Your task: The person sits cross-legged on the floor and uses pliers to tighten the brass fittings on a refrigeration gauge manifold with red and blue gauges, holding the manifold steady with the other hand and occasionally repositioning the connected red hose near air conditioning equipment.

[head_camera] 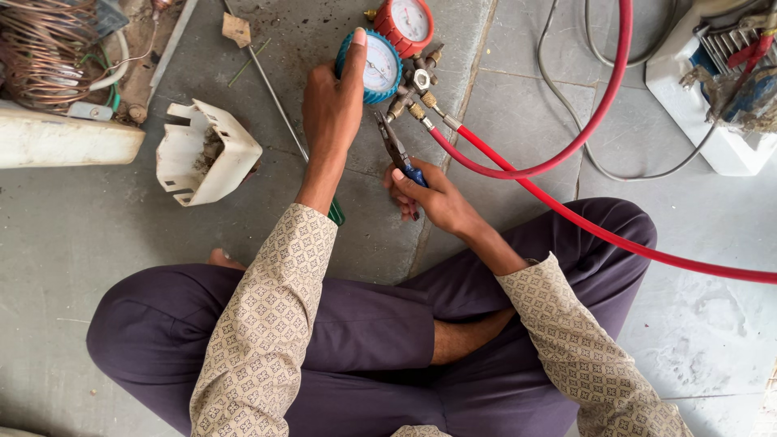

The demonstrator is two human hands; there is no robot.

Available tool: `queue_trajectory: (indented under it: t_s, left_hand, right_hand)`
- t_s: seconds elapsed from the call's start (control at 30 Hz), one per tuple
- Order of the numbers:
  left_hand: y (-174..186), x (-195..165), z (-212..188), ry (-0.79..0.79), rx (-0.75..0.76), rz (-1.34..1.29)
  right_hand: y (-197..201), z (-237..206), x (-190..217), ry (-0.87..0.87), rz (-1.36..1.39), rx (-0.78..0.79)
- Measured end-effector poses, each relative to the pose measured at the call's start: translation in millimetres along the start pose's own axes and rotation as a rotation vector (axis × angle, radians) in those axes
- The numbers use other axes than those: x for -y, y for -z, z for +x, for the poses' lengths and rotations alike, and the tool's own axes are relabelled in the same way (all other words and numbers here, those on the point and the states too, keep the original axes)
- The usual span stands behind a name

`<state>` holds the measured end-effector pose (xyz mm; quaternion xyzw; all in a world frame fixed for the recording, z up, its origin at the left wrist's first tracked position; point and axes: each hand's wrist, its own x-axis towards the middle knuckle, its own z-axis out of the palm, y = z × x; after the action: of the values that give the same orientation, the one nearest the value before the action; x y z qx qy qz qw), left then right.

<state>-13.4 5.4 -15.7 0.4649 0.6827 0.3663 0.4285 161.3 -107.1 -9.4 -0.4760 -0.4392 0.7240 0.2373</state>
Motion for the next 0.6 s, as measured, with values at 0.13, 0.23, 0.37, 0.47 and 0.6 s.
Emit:
queue_trajectory:
  t_s: [0.13,0.23,0.37,0.47,0.6]
  left_hand:
    - [0,-2,0,-0.015,-0.027,-0.011]
    - [0,-6,0,-0.012,-0.032,-0.004]
    - [1,-10,-2,0.026,0.007,-0.006]
    - [1,-13,-3,0.042,0.005,-0.002]
    - [1,-14,-2,0.048,0.009,0.022]
  right_hand:
    - [-10,3,-9,-0.042,0.074,-0.066]
    - [-18,4,-17,0.018,0.280,-0.031]
    - [-30,5,-23,0.083,0.458,0.006]
    - [-46,8,-24,0.067,0.501,-0.045]
    - [-65,16,-26,0.103,0.575,-0.097]
